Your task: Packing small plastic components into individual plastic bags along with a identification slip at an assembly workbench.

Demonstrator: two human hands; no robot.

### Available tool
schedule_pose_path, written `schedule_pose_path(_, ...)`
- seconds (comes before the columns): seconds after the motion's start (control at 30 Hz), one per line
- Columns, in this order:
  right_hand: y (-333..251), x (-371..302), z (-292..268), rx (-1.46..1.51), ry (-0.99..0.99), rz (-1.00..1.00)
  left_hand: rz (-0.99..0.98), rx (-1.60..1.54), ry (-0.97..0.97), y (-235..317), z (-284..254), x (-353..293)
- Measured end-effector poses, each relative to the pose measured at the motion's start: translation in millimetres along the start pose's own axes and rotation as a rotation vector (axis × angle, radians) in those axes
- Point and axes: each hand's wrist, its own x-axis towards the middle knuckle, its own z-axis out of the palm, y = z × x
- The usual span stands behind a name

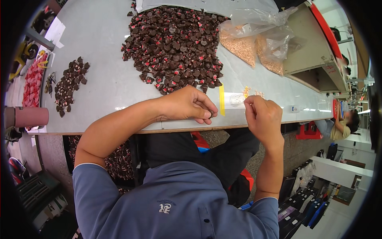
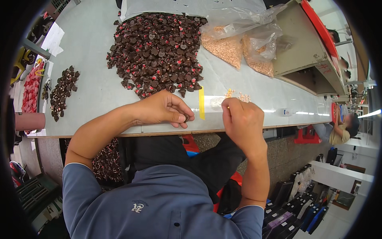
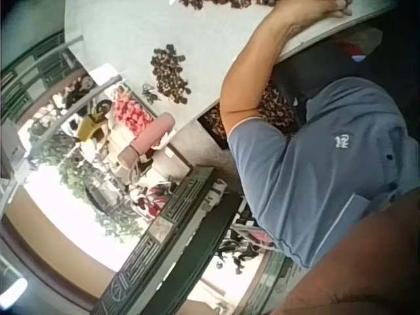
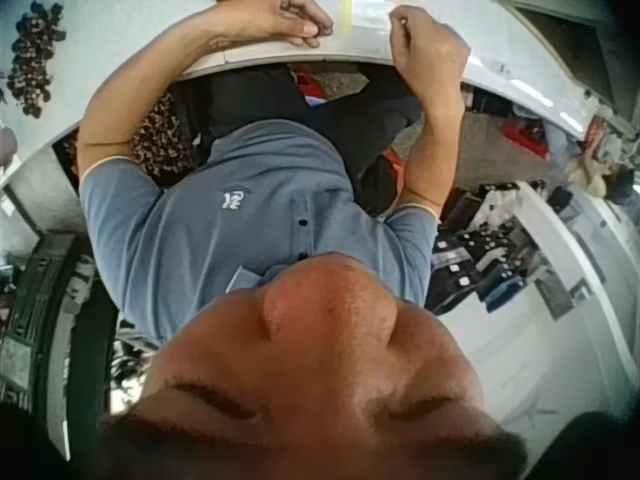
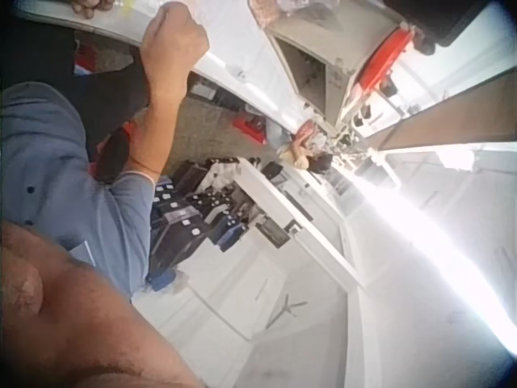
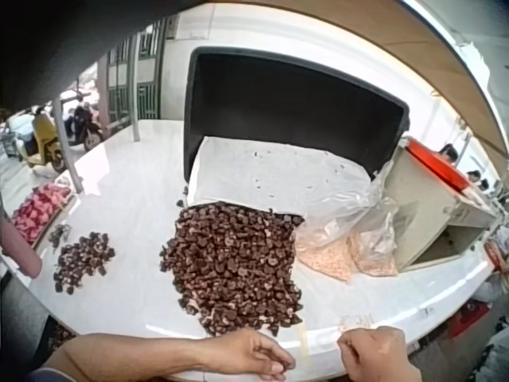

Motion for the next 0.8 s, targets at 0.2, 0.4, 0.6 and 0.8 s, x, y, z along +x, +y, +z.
schedule_pose_path(0.2,-41.7,-8.4,18.1,0.544,0.103,0.122,-0.004,-0.036,0.014,0.0,-1.1,2.0)
schedule_pose_path(0.4,-47.0,-11.7,32.3,0.539,0.146,0.124,-0.01,-0.036,0.032,2.5,1.9,2.5)
schedule_pose_path(0.6,-48.6,-11.2,36.5,0.548,0.158,0.115,-0.024,-0.04,0.041,3.5,1.1,0.7)
schedule_pose_path(0.8,-52.2,-9.1,40.3,0.514,0.176,0.076,-0.01,-0.033,0.042,1.6,-0.5,1.5)
